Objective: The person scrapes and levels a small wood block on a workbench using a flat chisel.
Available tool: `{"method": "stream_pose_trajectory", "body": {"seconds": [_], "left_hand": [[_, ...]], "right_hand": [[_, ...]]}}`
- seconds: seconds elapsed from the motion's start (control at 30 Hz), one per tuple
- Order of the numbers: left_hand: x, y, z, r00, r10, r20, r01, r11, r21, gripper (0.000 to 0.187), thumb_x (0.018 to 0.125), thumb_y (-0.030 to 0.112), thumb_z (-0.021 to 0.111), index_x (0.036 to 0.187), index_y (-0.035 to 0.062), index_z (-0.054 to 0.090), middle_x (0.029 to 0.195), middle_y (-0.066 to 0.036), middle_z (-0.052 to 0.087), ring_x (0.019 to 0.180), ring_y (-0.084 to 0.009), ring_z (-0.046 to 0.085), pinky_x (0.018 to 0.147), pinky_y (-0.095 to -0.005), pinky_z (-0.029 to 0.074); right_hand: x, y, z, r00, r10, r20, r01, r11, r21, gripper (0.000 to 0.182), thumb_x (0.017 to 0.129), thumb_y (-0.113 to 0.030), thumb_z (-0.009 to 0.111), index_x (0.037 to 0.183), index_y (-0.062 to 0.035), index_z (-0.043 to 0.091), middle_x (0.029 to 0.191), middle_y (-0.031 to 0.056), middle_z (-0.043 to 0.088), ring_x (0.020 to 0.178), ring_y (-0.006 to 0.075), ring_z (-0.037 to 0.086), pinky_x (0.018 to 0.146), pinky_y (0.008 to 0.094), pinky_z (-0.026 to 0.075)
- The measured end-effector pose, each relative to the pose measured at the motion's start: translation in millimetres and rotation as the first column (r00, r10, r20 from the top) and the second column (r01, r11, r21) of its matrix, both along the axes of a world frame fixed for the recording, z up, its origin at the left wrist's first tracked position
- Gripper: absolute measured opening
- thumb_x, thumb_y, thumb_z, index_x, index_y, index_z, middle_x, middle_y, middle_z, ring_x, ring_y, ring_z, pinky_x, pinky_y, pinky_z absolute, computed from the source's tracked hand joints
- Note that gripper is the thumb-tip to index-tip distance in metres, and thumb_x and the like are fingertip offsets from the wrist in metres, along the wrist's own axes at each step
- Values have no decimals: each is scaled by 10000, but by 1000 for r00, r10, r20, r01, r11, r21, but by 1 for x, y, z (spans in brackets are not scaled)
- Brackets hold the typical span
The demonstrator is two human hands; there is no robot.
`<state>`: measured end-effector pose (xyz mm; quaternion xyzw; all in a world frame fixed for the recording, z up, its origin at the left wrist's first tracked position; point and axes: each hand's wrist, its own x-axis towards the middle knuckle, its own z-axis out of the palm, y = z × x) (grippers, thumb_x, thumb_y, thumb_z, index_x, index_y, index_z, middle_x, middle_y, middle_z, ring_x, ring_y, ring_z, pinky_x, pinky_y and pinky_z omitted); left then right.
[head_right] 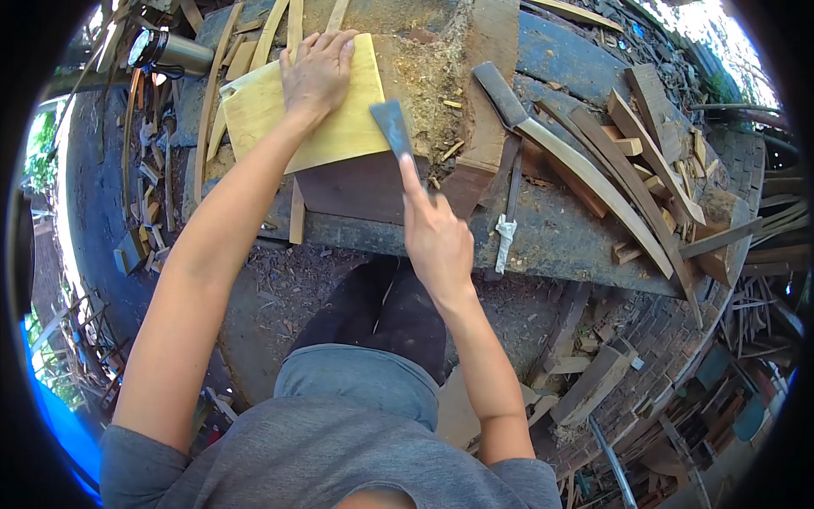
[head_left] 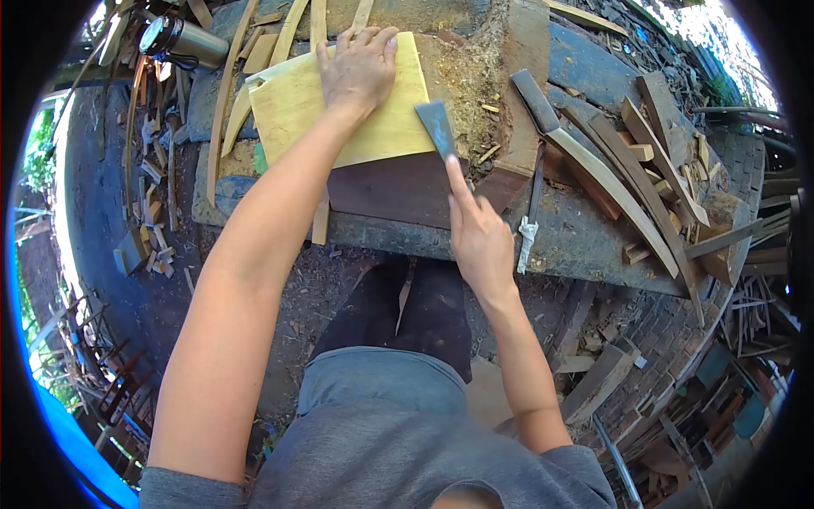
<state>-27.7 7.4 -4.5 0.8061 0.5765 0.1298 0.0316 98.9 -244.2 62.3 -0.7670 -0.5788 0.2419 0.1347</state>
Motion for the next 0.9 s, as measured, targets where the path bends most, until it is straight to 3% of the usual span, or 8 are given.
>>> {"method": "stream_pose_trajectory", "body": {"seconds": [0.1,0.17,0.27,0.43,0.5,0.67,0.83,0.9], "left_hand": [[0,-2,2,1000,10,20,-10,1000,-17,426,1056,446,314,1367,317,576,1431,68,556,1406,-213,405,1190,-550,187],[1,-3,6,1000,11,10,-11,1000,-8,423,1057,442,319,1363,306,577,1415,61,569,1393,-203,421,1179,-534,192],[2,-1,8,1000,17,2,-17,999,-34,420,1057,434,328,1365,294,577,1410,62,572,1389,-197,425,1179,-536,191],[2,0,3,999,23,38,-23,1000,13,416,1059,432,330,1360,287,578,1392,56,584,1370,-182,448,1165,-534,197],[3,2,7,993,104,54,-100,993,-67,417,1060,430,331,1360,280,578,1380,47,592,1362,-167,454,1163,-545,200],[4,7,7,1000,18,13,-17,999,-41,416,1062,420,331,1362,270,577,1364,33,602,1357,-160,458,1164,-552,205],[4,4,10,1000,10,27,-10,1000,-28,413,1060,413,337,1363,264,576,1356,31,606,1351,-165,466,1164,-551,209],[3,3,9,999,12,34,-10,999,-48,410,1059,410,340,1356,263,582,1352,30,610,1339,-167,476,1161,-546,212]], "right_hand": [[-2,48,-15,998,-21,60,11,987,160,558,999,-221,550,1519,-341,387,729,171,616,592,394,657,547,509,548],[0,51,-13,997,-24,68,11,984,178,561,997,-224,551,1519,-345,384,735,166,623,606,395,661,541,504,548],[6,16,5,1000,11,28,-12,999,38,564,1002,-219,545,1524,-348,375,736,180,620,611,401,657,528,498,540],[8,34,4,999,18,51,-21,999,45,548,1007,-235,538,1522,-337,381,710,183,605,613,401,654,553,518,537],[9,38,2,998,18,63,-20,999,31,540,1009,-242,535,1520,-336,386,713,187,609,617,402,655,565,521,539],[14,16,4,999,35,20,-34,999,-42,516,1012,-253,528,1507,-337,411,722,182,617,618,401,657,573,509,547],[3,77,-17,998,-6,59,-6,977,214,510,1011,-234,523,1501,-331,421,714,187,626,616,397,667,567,508,549],[6,62,-7,997,9,76,-18,993,120,506,1014,-230,517,1500,-333,423,716,193,631,617,399,670,565,509,550]]}}
